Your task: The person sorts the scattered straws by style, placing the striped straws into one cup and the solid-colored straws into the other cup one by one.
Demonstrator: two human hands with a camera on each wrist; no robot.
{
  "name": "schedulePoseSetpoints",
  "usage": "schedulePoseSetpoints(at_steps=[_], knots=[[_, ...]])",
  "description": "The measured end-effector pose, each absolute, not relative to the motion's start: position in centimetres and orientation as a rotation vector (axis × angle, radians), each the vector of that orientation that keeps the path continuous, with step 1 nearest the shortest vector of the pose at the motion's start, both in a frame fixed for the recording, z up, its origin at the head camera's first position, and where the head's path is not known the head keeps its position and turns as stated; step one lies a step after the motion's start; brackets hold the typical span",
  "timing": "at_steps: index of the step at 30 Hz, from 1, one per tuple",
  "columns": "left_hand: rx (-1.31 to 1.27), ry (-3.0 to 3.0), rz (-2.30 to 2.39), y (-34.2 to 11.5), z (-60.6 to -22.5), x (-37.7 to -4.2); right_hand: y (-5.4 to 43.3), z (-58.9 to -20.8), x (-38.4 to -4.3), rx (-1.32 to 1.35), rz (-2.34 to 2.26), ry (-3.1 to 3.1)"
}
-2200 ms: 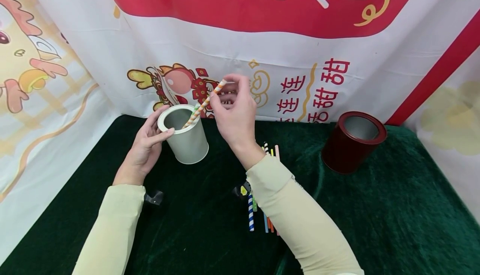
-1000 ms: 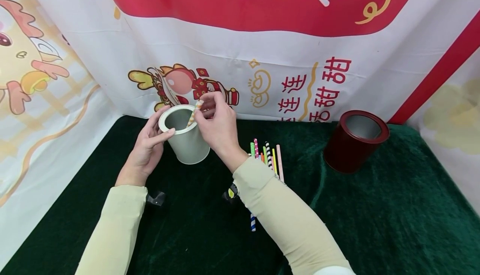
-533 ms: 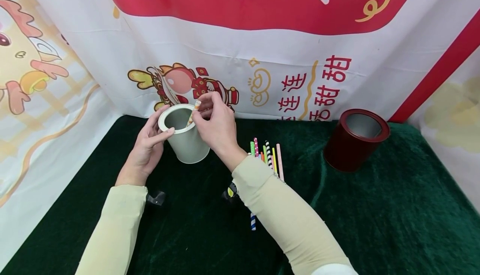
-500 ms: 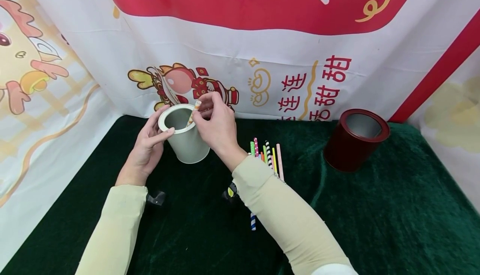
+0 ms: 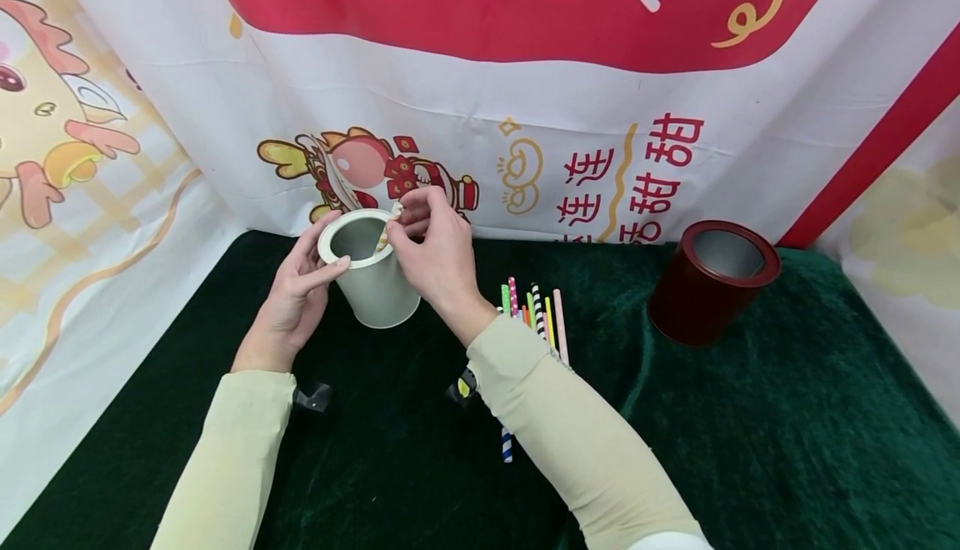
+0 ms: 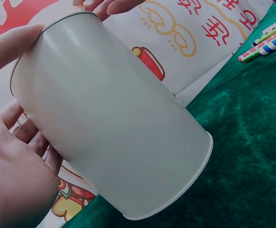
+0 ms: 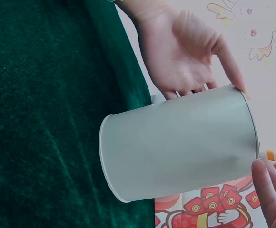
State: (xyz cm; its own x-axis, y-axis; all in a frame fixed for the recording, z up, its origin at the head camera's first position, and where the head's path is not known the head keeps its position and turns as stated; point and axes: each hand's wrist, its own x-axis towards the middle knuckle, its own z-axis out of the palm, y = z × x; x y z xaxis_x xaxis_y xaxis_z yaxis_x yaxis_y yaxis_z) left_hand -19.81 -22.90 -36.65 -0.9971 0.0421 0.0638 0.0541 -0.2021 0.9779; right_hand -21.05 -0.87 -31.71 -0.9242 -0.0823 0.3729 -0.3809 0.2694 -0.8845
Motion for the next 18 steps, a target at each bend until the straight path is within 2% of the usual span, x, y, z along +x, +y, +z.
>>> schedulePoseSetpoints(at_steps=[9, 18], knots=[[-0.105, -1.971, -2.433, -22.9, -36.6, -19.8, 0.2, -31.6, -20.7, 0.372, 1.855, -2.218], [-0.121, -1.978, -2.429, -22.9, -36.7, -19.8, 3.3, -31.9, -19.3, 0.285, 1.993, -2.068]])
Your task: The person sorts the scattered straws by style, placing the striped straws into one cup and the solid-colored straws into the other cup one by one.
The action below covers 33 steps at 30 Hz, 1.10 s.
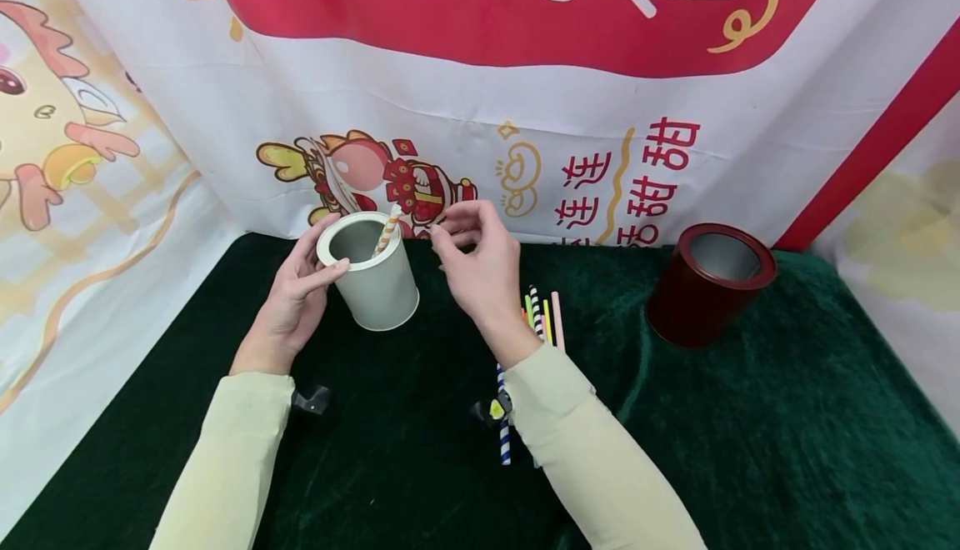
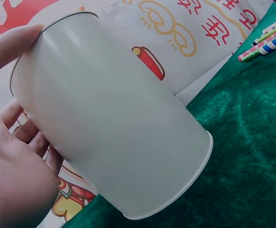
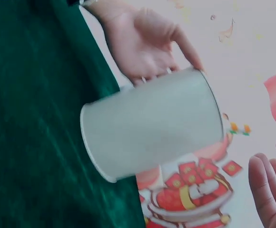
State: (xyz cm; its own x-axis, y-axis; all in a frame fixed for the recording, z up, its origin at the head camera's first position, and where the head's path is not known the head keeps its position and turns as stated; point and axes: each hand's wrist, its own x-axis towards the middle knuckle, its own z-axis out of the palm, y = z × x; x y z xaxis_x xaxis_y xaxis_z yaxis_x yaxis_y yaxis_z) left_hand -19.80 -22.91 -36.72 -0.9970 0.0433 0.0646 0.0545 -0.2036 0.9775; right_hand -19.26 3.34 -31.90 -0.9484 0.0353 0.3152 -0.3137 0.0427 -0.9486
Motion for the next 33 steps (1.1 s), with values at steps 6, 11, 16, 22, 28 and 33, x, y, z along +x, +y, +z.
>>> schedulePoseSetpoints(at_steps=[6, 11, 16, 22, 28, 33], knots=[[-0.129, -1.974, -2.431, -22.8, -36.8, -19.9, 6.4, -32.4, -17.8, 0.197, 1.918, -2.048], [-0.124, -1.961, -2.433, -22.6, -37.0, -19.9, 8.9, -33.2, -16.9, 0.073, 1.882, -2.073], [-0.134, -1.959, -2.436, -22.4, -37.1, -19.8, 11.1, -34.4, -16.1, -0.070, 1.831, -2.096], [-0.137, -1.959, -2.430, -22.6, -37.1, -19.8, 12.4, -35.9, -15.7, -0.192, 1.822, -2.103], [-0.137, -1.967, -2.434, -22.9, -36.9, -19.7, 12.9, -36.5, -15.8, -0.243, 1.819, -2.138], [-0.117, -1.974, -2.423, -22.8, -37.0, -19.6, 13.6, -36.8, -16.1, -0.311, 1.789, -2.241]])
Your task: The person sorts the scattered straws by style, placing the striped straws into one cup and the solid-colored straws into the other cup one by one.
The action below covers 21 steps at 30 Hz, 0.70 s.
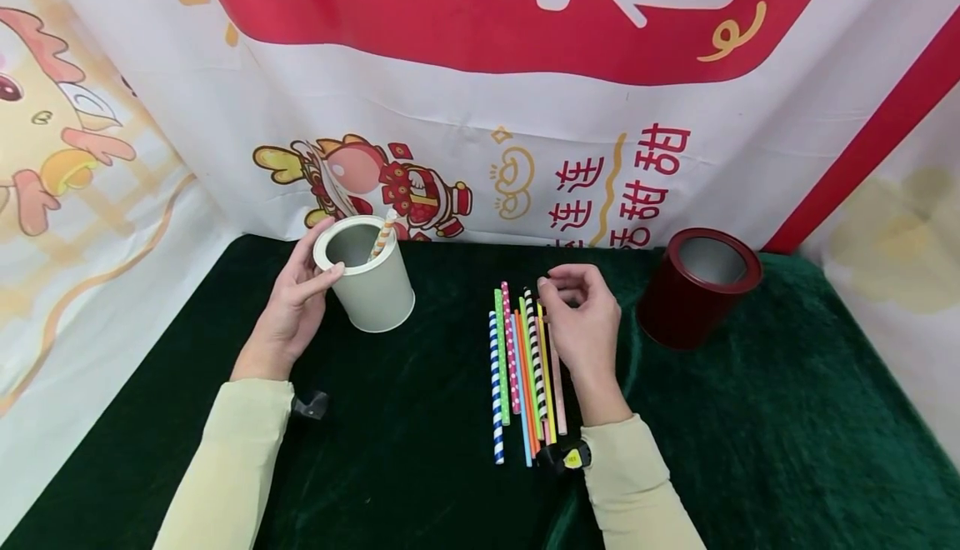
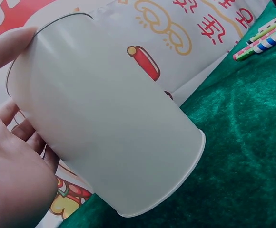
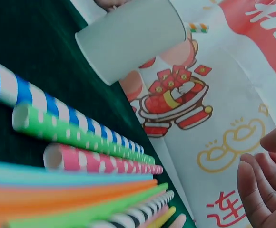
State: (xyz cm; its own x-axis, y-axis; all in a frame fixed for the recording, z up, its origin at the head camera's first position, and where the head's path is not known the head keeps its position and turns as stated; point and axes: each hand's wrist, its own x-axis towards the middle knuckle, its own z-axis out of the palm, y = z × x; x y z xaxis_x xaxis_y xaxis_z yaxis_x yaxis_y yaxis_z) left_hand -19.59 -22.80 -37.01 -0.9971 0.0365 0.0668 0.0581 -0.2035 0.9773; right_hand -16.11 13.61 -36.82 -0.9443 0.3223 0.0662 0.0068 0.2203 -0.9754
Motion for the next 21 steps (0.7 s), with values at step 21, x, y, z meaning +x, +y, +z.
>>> schedulePoseSetpoints(at_steps=[21], knots=[[-0.127, -1.966, -2.423, -22.6, -37.0, -19.6, 16.6, -39.5, -17.3, -0.430, 1.690, -2.671]])
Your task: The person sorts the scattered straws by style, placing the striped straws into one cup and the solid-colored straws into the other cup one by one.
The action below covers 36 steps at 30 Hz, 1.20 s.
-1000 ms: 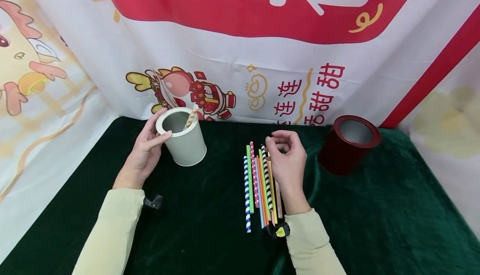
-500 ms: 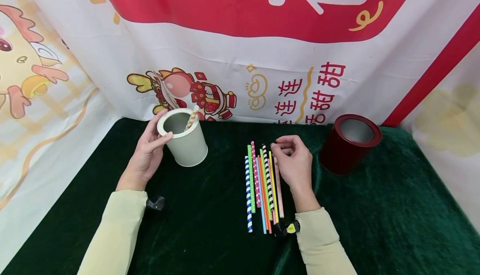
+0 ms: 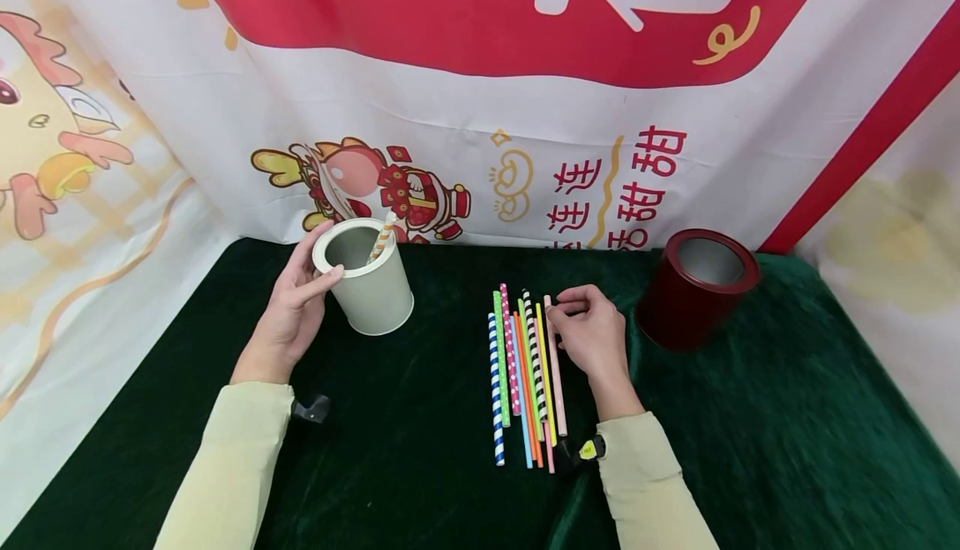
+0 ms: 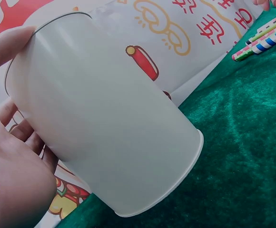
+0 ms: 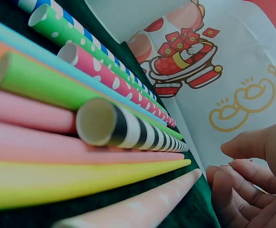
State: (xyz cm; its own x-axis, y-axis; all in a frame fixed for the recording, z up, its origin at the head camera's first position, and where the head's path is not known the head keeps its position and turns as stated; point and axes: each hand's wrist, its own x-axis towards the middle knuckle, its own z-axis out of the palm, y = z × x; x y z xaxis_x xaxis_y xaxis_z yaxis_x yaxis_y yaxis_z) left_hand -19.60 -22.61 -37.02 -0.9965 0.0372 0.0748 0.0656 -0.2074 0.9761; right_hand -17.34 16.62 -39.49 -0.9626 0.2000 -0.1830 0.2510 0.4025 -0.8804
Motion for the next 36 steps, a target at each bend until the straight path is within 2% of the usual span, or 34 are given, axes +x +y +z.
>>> schedulePoseSetpoints(at_steps=[13, 36], knots=[[-0.135, -1.968, -2.415, -22.88, -37.20, -19.47, 16.41, -40.47, -17.72, 0.437, -1.527, 2.573], [-0.138, -1.977, -2.414, -22.59, -37.07, -19.61, 16.47, -40.08, -17.87, 0.414, -1.351, 2.631]])
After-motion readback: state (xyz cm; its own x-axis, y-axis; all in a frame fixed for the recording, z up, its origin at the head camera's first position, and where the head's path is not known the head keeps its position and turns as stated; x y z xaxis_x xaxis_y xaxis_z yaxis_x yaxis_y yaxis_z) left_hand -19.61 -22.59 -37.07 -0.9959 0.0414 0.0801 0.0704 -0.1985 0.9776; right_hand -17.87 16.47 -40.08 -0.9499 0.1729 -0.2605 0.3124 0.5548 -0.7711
